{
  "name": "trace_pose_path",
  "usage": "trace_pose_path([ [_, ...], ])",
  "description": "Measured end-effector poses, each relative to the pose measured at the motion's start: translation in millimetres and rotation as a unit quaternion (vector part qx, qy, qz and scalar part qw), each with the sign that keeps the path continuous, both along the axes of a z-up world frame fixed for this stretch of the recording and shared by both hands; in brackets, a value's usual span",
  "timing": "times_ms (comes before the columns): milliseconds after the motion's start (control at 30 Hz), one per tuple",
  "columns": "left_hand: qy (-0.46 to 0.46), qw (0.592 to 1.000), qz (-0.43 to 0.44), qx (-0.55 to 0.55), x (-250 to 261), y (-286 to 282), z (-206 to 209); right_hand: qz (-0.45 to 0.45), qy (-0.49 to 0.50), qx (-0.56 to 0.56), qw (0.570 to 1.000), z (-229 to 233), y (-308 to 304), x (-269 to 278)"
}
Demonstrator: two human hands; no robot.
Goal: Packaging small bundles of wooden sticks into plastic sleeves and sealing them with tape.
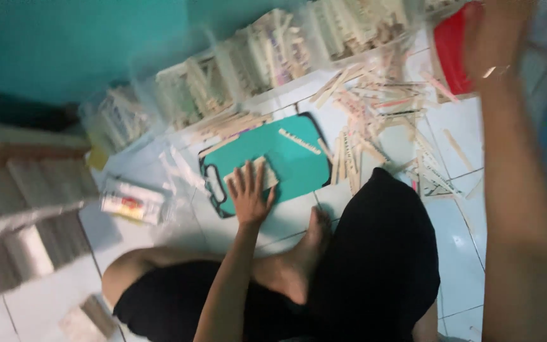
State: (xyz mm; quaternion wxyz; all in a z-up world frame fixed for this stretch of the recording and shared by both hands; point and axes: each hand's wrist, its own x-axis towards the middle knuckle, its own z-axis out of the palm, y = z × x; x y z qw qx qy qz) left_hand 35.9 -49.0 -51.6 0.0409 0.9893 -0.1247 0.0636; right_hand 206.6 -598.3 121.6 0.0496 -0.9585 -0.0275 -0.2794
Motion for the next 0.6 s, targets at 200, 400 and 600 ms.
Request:
trace_pose_path([
  [200,0.017,1.0,0.004,-0.015,2.6,5.2,-2.0,0.165,-0.012,-0.11,0.98,-123.2,176.9,-40.6],
  [400,0.138,0.989,-0.038,-0.024,-11.9,30.4,19.4,0.283,0.159,0.115,0.939,-171.0,329.5,-68.4],
  [600,0.172,0.983,-0.036,-0.049,-28.2,59.0,36.2,0.229,0.155,0.132,0.952,-248.4,398.9,-0.8],
])
